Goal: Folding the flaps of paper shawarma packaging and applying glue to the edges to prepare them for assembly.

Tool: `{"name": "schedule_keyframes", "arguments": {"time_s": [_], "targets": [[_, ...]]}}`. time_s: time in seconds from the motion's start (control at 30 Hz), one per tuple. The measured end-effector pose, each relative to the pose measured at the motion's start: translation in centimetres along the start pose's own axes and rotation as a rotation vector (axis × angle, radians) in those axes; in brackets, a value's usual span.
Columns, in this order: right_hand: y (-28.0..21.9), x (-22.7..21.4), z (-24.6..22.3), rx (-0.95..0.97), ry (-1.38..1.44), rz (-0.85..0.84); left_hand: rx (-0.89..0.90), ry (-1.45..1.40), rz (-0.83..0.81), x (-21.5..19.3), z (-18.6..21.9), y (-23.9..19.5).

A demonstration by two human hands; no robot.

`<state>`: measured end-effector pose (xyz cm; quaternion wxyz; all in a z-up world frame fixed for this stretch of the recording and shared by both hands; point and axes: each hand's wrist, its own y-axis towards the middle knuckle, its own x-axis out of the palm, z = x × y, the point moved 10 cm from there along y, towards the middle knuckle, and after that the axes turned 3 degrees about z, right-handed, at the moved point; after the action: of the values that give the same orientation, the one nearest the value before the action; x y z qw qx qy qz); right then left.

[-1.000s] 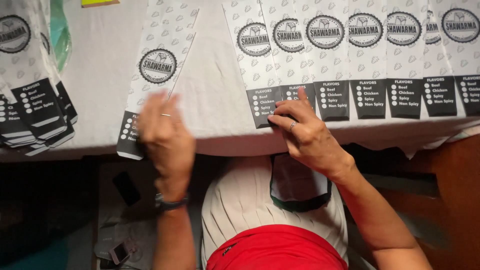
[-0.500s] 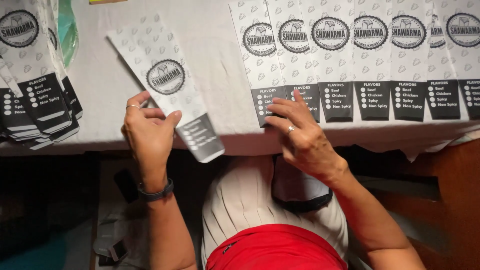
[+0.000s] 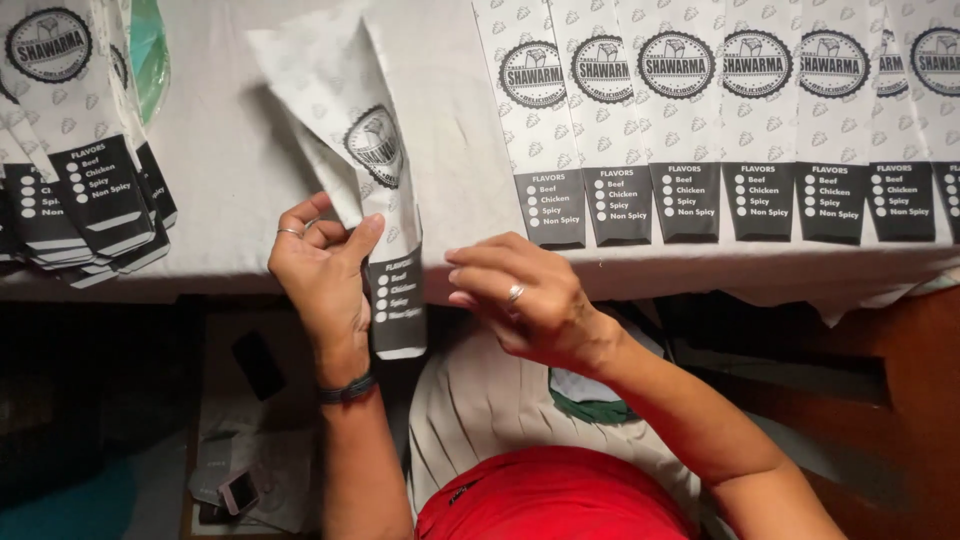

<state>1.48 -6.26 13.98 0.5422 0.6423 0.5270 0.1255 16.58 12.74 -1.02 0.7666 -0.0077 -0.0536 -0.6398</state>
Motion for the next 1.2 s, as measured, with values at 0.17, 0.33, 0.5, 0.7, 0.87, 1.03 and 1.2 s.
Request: {"name": "schedule_keyframes", "arguments": {"time_s": [0.17, 0.33, 0.5, 0.7, 0.87, 1.03, 1.2], "targets": [[-2.2, 0.6, 6.1, 0.684, 0.237, 0.020, 0.042, -0.059, 0.061, 1.9, 0.9, -1.6], [-4.1, 1.1, 7.8, 0.855, 0.307, 0.013, 0.166, 0.053, 0.071, 2.1, 2.2, -3.0], [-5.4, -1.0, 10.9, 0.986, 0.607, 0.064, 0.234, 0.211, 0.007, 0.5, 4.4, -1.5], [-5.6, -7.5, 14.1, 1.057, 0.459, 0.212, 0.235, 0.361, 0.041, -3.3, 4.5, 2.9], [-3.5, -11.0, 13.8, 1.073, 0.022, 0.014, 0.696, 0.713, 0.028, -5.4, 7.1, 6.6], [-3.7, -14.2, 15.0, 1.126, 0.104, 0.079, 0.393, 0.340, 0.017, -8.6, 6.3, 10.5], [-4.0, -8.4, 16.8, 1.200, 0.313, 0.183, 0.052, 0.535, 0.083, -4.5, 4.3, 8.5]]}}
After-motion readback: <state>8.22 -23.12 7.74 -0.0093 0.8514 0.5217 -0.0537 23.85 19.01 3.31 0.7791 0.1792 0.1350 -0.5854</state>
